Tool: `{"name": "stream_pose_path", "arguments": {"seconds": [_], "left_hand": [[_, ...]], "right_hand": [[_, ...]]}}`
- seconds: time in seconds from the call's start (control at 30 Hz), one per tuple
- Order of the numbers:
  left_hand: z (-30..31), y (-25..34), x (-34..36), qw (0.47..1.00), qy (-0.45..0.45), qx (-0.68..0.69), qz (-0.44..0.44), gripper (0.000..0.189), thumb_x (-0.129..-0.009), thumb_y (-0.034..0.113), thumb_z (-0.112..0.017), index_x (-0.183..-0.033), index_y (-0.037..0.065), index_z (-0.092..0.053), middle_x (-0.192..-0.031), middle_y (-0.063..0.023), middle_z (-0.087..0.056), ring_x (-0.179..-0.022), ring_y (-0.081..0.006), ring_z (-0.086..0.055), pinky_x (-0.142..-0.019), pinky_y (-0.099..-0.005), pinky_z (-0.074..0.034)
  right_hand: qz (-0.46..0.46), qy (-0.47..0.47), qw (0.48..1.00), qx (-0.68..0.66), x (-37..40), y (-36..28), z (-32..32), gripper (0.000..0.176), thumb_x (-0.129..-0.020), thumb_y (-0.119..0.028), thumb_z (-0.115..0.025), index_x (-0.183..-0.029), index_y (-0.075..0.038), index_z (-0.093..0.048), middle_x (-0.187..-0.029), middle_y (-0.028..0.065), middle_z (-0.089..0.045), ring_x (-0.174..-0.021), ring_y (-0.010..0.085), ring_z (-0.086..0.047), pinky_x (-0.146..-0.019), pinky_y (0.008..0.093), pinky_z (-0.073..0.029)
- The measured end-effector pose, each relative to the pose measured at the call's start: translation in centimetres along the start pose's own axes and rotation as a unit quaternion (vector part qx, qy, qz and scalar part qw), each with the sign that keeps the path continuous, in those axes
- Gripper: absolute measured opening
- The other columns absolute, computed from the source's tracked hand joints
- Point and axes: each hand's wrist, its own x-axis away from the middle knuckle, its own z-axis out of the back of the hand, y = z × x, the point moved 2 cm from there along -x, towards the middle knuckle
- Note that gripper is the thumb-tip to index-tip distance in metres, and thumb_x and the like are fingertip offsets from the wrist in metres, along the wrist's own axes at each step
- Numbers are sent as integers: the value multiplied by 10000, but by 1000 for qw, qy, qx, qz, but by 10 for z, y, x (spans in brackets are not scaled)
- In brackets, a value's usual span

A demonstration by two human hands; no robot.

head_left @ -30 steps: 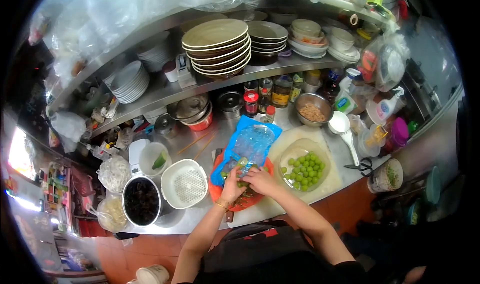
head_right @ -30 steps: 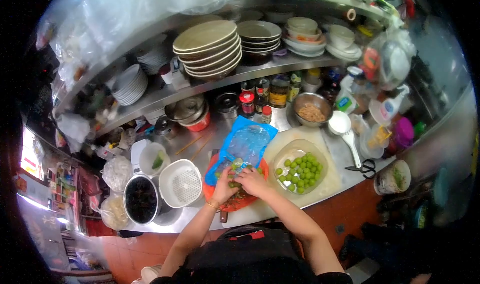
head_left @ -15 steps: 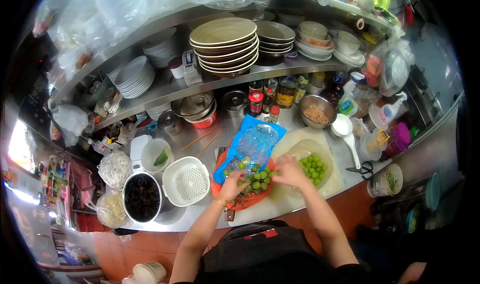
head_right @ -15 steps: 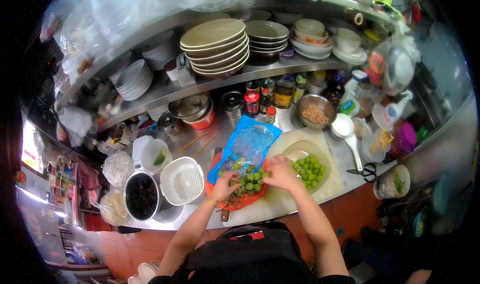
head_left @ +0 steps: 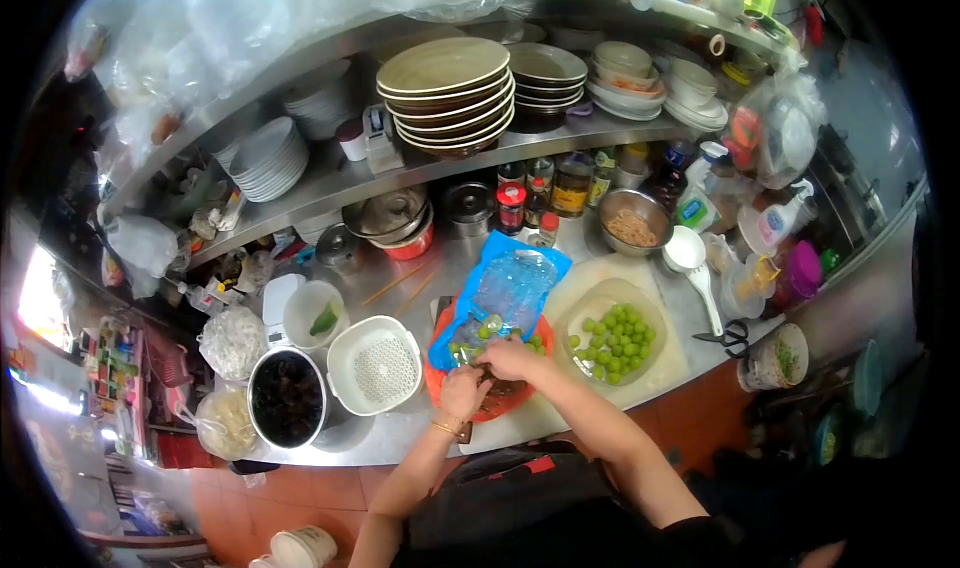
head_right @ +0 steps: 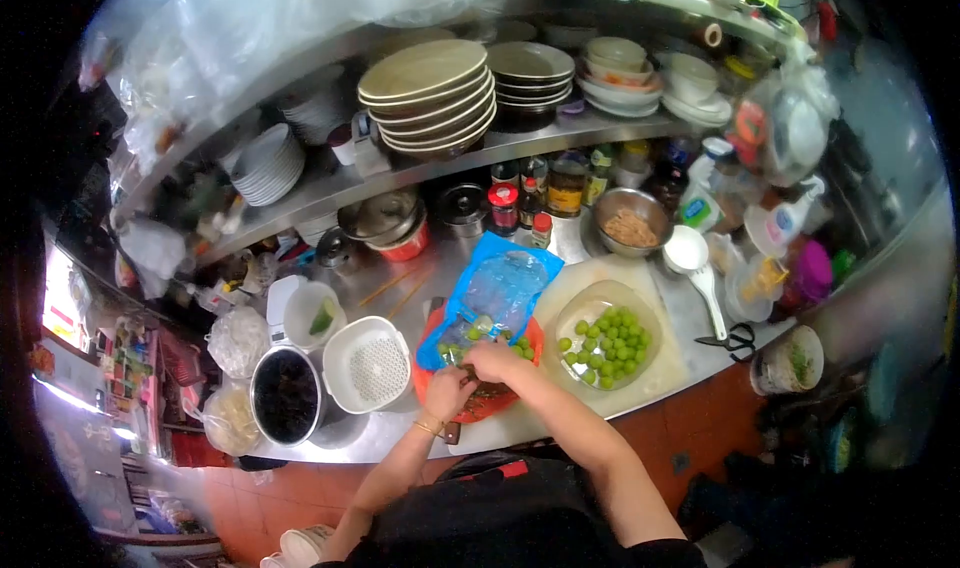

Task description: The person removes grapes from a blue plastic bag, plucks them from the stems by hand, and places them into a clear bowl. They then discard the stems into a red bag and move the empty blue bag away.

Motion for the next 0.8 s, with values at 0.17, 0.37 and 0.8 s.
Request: {"name": "stream_pose_path", "arguments": {"seconds": [0.17,0.37,0.8], "left_hand": [[-19,-16,-8,993,7,101,55,166,-672,231,-657,-723,73,-650,-777,-113,-608,-758,-304,-574,-669,-407,-451],[-5,10,-19,993,7,120,13,146,-643,214,-652,-726,94,-646,-739,-56,-616,-769,-276,-557,-672,-401,-423],[28,40,-21,991,-11,-73,-110,416,-621,394,-707,-862,72,-602,-787,-86,-558,-843,-253,-505,-720,-381,-380]], "right_hand": [[52,-2,999,-5,9,9,11,247,-696,-156,-578,-940,-156,-619,-890,63,-618,-948,245,-548,-864,446,-333],[-5,72,997,31,37,6,27,210,-695,-305,-573,-765,-115,-630,-753,104,-623,-842,283,-582,-793,463,-380],[-186,323,915,152,145,75,69,239,-654,-136,-624,-888,-98,-653,-874,107,-619,-834,286,-581,-706,380,-476]]}}
